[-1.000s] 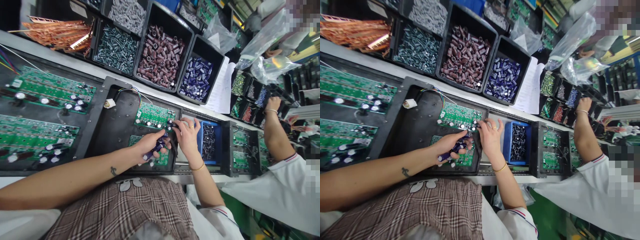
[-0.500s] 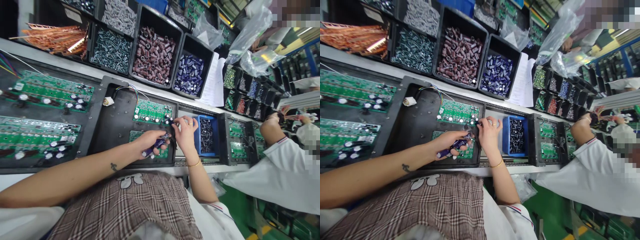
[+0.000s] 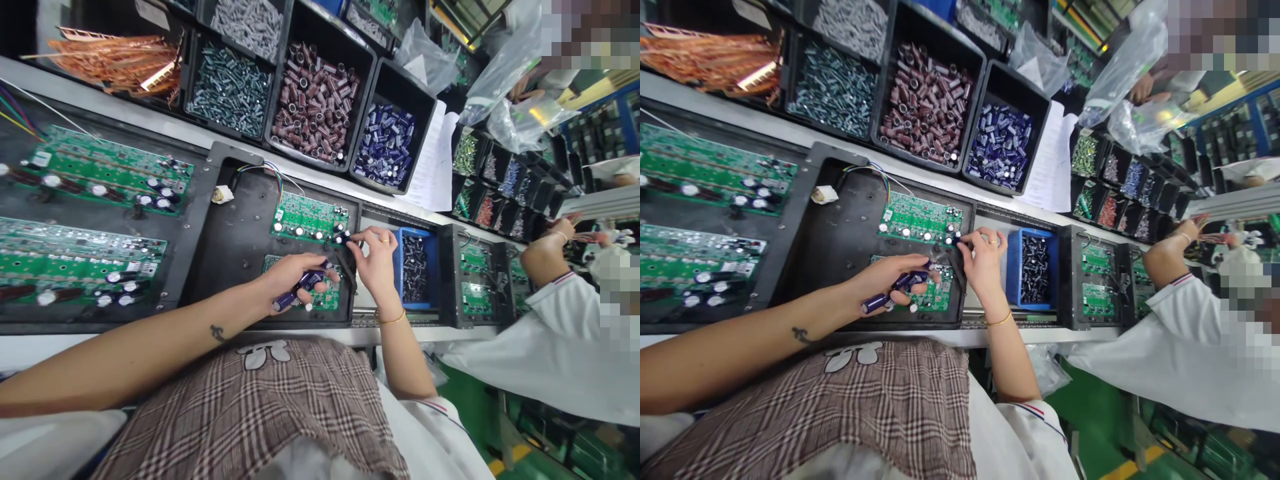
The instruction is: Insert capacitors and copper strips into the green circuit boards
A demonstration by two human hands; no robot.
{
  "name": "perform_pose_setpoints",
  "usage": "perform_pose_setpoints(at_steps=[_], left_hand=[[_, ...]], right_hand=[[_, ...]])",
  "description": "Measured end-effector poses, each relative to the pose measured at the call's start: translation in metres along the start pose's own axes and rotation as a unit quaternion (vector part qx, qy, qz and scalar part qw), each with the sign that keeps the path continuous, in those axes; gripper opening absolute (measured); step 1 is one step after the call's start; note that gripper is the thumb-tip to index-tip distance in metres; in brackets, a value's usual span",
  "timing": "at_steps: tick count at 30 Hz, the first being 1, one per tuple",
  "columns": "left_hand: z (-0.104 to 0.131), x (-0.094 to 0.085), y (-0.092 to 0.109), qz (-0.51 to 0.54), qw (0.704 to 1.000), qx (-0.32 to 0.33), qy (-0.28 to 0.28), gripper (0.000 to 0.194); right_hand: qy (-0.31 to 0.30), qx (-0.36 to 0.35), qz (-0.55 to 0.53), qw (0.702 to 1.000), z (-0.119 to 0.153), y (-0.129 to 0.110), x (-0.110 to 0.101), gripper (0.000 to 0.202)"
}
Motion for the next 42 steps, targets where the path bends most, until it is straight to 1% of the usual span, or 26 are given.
perform_pose_setpoints(at_steps=[2, 4, 7, 9, 11, 13, 15, 16, 18, 20, 22, 24, 25, 27, 30, 33, 35, 38, 40, 42], left_hand=[[0.002, 0.001, -0.002, -0.005, 1.0, -0.023, -0.002, 0.031], [0.002, 0.0, -0.003, -0.004, 1.0, -0.027, 0.0, 0.034], [0.001, -0.004, 0.001, 0.02, 1.0, 0.008, 0.011, 0.022], [-0.001, -0.008, 0.003, 0.034, 0.999, 0.03, 0.026, 0.013], [-0.003, -0.011, 0.004, 0.038, 0.998, 0.043, 0.038, 0.008], [-0.006, -0.014, 0.005, 0.033, 0.997, 0.047, 0.046, 0.007], [-0.008, -0.016, 0.006, 0.032, 0.997, 0.049, 0.045, 0.01], [-0.008, -0.015, 0.006, 0.036, 0.998, 0.047, 0.037, 0.012], [-0.007, -0.008, 0.003, 0.048, 0.998, 0.038, 0.004, 0.015], [-0.001, 0.002, -0.007, 0.058, 0.998, 0.014, -0.032, 0.019], [0.009, 0.012, -0.025, 0.059, 0.997, -0.033, -0.049, 0.018], [0.019, 0.019, -0.047, 0.042, 0.995, -0.083, -0.046, 0.01], [0.023, 0.021, -0.058, 0.025, 0.993, -0.102, -0.044, 0.011], [0.028, 0.023, -0.075, -0.016, 0.991, -0.122, -0.047, 0.019], [0.028, 0.021, -0.092, -0.047, 0.988, -0.134, -0.056, 0.021], [0.025, 0.018, -0.1, -0.054, 0.988, -0.135, -0.061, 0.024], [0.025, 0.017, -0.099, -0.069, 0.989, -0.115, -0.064, 0.025], [0.029, 0.016, -0.095, -0.065, 0.992, -0.092, -0.053, 0.019], [0.031, 0.017, -0.092, -0.041, 0.994, -0.093, -0.048, 0.019], [0.031, 0.019, -0.092, -0.026, 0.993, -0.097, -0.057, 0.018]], right_hand=[[0.005, -0.004, -0.009, 1.0, 0.0, 0.001, -0.001, 0.009], [0.004, -0.006, -0.014, 1.0, 0.0, 0.002, -0.001, 0.01], [0.003, -0.008, -0.008, 1.0, 0.001, 0.002, -0.002, 0.01], [0.0, -0.026, 0.005, 1.0, 0.001, -0.001, 0.001, 0.01], [-0.007, -0.057, 0.025, 0.998, 0.002, -0.007, 0.006, 0.009], [-0.01, -0.079, 0.046, 0.996, 0.002, -0.014, 0.009, 0.01], [-0.004, -0.074, 0.047, 0.996, 0.004, -0.023, 0.006, 0.012], [0.0, -0.063, 0.032, 0.998, 0.006, -0.028, 0.001, 0.014], [-0.02, -0.037, -0.034, 0.999, 0.014, -0.043, -0.008, 0.02], [-0.074, -0.016, -0.107, 0.991, 0.027, -0.06, -0.013, 0.027], [-0.112, 0.002, -0.136, 0.984, 0.043, -0.068, -0.016, 0.026], [-0.119, 0.022, -0.13, 0.984, 0.058, -0.064, -0.016, 0.023], [-0.124, 0.031, -0.125, 0.984, 0.065, -0.058, -0.013, 0.023], [-0.15, 0.04, -0.115, 0.981, 0.077, -0.047, -0.002, 0.024], [-0.182, 0.049, -0.079, 0.979, 0.086, -0.037, 0.013, 0.026], [-0.187, 0.041, -0.029, 0.981, 0.087, -0.039, 0.018, 0.027], [-0.189, 0.023, -0.006, 0.982, 0.086, -0.043, 0.018, 0.028], [-0.194, -0.034, 0.011, 0.98, 0.089, -0.047, 0.018, 0.032], [-0.201, -0.084, 0.011, 0.976, 0.092, -0.049, 0.018, 0.037], [-0.204, -0.112, 0.003, 0.972, 0.093, -0.049, 0.017, 0.04]])
Point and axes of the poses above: each hand's wrist, its own z-axis away from the middle knuckle, its own x-axis out of the palm, y = z × x, the point moved 8 cm from there along -z, towards the middle knuckle, and after that the axes turned 12 degrees about -z, right-handed, at the moved point
